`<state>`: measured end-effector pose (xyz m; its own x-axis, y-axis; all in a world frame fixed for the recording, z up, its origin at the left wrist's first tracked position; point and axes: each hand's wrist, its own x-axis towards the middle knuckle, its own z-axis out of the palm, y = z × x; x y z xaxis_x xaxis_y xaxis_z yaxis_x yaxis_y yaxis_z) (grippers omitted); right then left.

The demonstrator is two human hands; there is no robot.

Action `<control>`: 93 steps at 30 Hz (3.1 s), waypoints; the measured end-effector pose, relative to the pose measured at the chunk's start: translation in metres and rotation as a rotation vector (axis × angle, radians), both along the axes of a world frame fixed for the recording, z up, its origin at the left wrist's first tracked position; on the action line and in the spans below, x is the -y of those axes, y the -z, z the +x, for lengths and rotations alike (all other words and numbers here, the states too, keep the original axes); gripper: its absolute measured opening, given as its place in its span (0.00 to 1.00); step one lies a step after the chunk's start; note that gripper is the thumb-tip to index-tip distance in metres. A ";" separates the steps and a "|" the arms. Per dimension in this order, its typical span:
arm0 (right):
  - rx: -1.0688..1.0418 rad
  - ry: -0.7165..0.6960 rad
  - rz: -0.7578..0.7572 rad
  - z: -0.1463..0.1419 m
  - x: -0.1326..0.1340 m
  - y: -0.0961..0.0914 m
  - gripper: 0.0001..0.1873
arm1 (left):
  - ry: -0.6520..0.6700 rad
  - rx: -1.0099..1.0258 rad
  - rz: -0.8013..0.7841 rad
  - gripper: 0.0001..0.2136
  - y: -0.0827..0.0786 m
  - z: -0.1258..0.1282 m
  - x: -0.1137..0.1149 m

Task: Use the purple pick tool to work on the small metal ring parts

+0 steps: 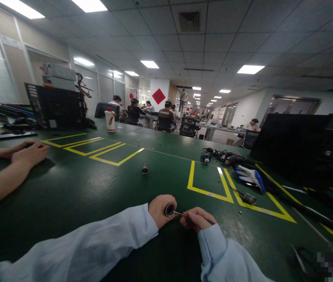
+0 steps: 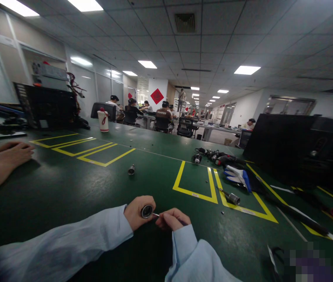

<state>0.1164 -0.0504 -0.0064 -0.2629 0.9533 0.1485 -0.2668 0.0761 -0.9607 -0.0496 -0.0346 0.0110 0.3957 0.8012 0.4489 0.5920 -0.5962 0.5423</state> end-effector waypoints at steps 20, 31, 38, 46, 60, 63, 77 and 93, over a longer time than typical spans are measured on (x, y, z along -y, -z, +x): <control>0.110 0.029 0.217 0.004 -0.005 0.001 0.14 | 0.006 -0.007 -0.045 0.04 0.002 -0.001 -0.001; 0.270 0.174 0.307 0.001 -0.001 0.002 0.17 | -0.043 -0.021 -0.049 0.05 0.000 -0.001 -0.001; 0.121 0.057 0.207 0.001 -0.002 0.001 0.13 | -0.030 -0.091 -0.035 0.03 -0.004 -0.002 0.000; 0.091 0.043 0.065 0.004 -0.005 0.006 0.17 | 0.086 0.115 -0.099 0.09 -0.003 0.000 -0.002; 0.131 0.029 0.077 0.004 -0.006 0.007 0.17 | 0.064 0.118 -0.072 0.06 0.000 -0.001 0.000; 0.082 0.000 0.019 0.005 -0.008 0.009 0.17 | 0.104 0.167 -0.085 0.08 0.001 0.000 0.000; 0.123 0.067 0.155 0.004 0.000 0.000 0.12 | 0.030 0.023 -0.046 0.04 -0.003 -0.002 0.001; 0.195 0.111 0.222 0.001 0.004 -0.004 0.14 | -0.004 -0.008 -0.027 0.04 -0.002 -0.001 0.001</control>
